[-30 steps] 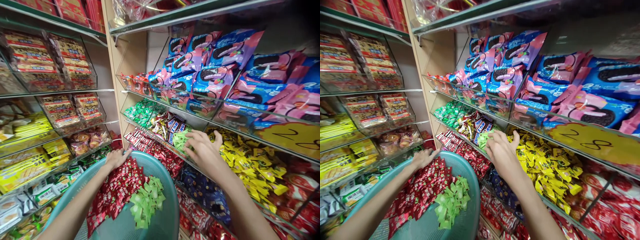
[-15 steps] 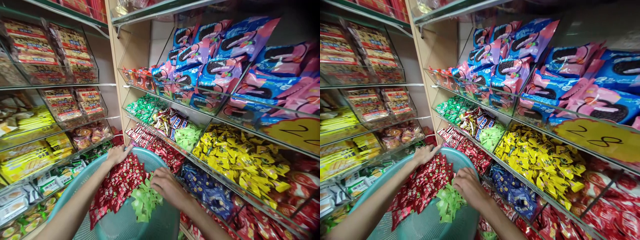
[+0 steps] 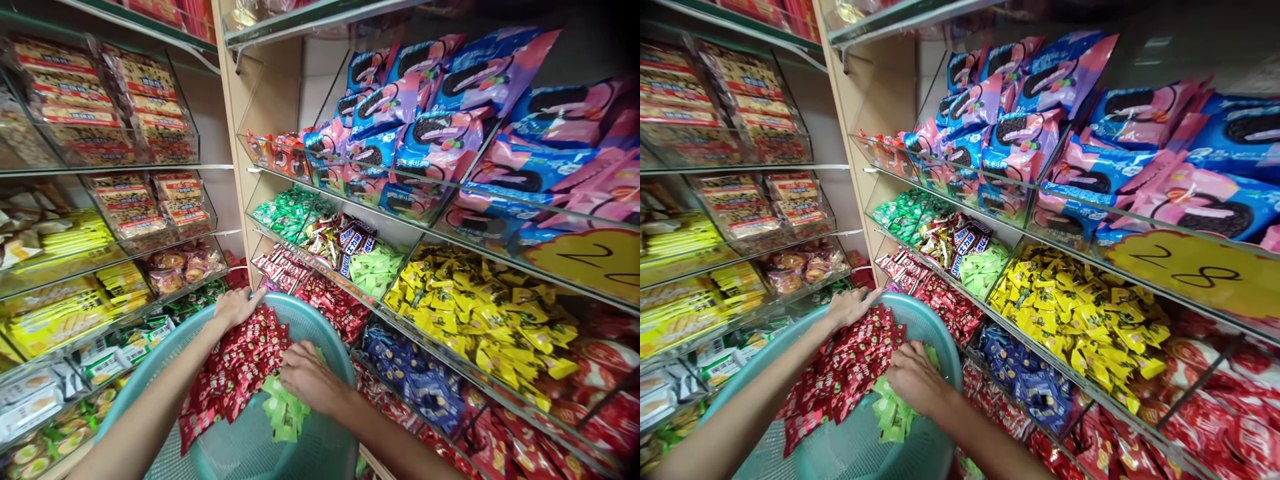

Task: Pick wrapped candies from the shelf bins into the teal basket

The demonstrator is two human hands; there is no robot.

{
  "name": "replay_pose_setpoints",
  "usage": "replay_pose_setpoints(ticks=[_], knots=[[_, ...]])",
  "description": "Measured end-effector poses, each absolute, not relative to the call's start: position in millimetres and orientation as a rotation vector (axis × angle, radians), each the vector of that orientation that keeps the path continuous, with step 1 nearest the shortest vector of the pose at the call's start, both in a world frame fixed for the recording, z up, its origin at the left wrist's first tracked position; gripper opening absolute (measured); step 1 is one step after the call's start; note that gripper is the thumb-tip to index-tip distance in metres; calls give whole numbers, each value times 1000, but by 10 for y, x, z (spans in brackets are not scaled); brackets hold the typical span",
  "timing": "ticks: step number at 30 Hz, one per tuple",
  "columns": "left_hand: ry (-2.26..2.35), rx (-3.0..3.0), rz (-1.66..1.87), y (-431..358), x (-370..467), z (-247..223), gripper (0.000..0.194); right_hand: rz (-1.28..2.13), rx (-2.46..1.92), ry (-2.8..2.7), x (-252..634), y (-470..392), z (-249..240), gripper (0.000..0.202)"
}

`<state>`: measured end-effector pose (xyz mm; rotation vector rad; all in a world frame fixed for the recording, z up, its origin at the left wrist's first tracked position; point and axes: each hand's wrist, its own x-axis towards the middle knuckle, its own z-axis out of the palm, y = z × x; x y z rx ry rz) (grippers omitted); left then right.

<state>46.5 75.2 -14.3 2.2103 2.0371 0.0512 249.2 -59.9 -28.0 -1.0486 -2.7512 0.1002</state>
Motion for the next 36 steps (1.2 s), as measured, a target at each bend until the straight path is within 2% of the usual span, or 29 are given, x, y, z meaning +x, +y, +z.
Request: replay_pose_setpoints(ticks=[10, 16, 20, 24, 28, 36], knots=[[2020, 2222, 88, 754, 508, -146, 80, 192, -1143, -2748, 2564, -668, -290, 11], [2023, 2207, 126, 750, 499, -124, 80, 212, -1120, -2636, 2752, -692, 316, 17], [2010, 2212, 153, 757, 489, -126, 80, -7, -1188, -2439, 3005, -602, 855, 18], [2004, 2215, 150, 755, 486, -108, 79, -373, -1384, -2262, 3291, -420, 1170, 20], [2015, 2208, 157, 764, 484, -107, 78, -675, -1536, -2100, 3450, -216, 1212, 18], [2013, 2215, 169, 812, 455, -158, 78, -859, -1704, -2139, 3377, -95, 1177, 17]])
